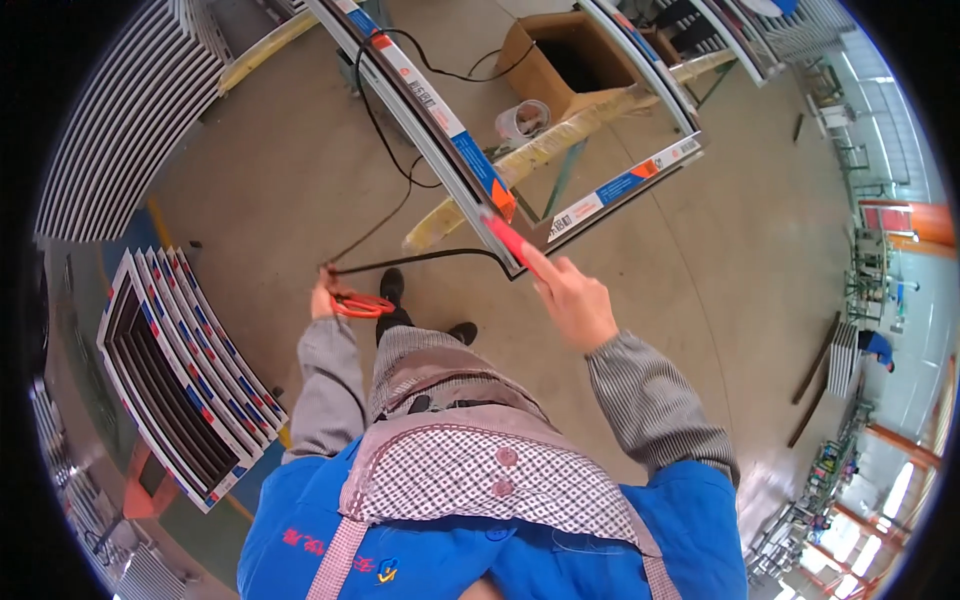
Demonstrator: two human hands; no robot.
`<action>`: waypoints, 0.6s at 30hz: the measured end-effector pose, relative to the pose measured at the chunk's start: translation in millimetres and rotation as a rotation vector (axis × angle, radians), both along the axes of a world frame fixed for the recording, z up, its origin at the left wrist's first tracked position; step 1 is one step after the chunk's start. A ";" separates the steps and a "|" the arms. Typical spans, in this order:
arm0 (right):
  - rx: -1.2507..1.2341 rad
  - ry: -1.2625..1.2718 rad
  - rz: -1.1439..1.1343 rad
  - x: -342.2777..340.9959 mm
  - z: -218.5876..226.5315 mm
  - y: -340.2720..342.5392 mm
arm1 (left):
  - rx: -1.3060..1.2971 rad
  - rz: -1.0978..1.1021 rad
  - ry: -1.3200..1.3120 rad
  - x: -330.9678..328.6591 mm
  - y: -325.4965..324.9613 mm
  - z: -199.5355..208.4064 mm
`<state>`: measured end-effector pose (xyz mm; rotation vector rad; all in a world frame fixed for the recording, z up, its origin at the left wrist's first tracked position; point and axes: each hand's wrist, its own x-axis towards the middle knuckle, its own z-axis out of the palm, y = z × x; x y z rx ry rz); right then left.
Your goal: Fitting and cutting rubber seals into metal window frames.
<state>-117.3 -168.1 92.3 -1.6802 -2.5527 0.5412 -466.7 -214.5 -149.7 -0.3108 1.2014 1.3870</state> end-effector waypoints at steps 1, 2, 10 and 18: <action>-0.051 -0.089 -0.009 4.2 5.2 -7.4 | 0.069 -0.037 -0.011 -4.2 17.6 26.7; -0.051 -0.086 -0.005 5.8 5.7 -11.9 | 0.136 -0.070 -0.016 -10.4 38.8 52.8; -0.064 -0.275 -0.012 -14.2 9.8 -3.6 | 0.378 -0.185 0.201 40.9 221.7 110.4; -0.126 -0.358 0.032 -40.5 16.2 23.8 | 0.292 -0.161 0.437 48.1 270.7 60.8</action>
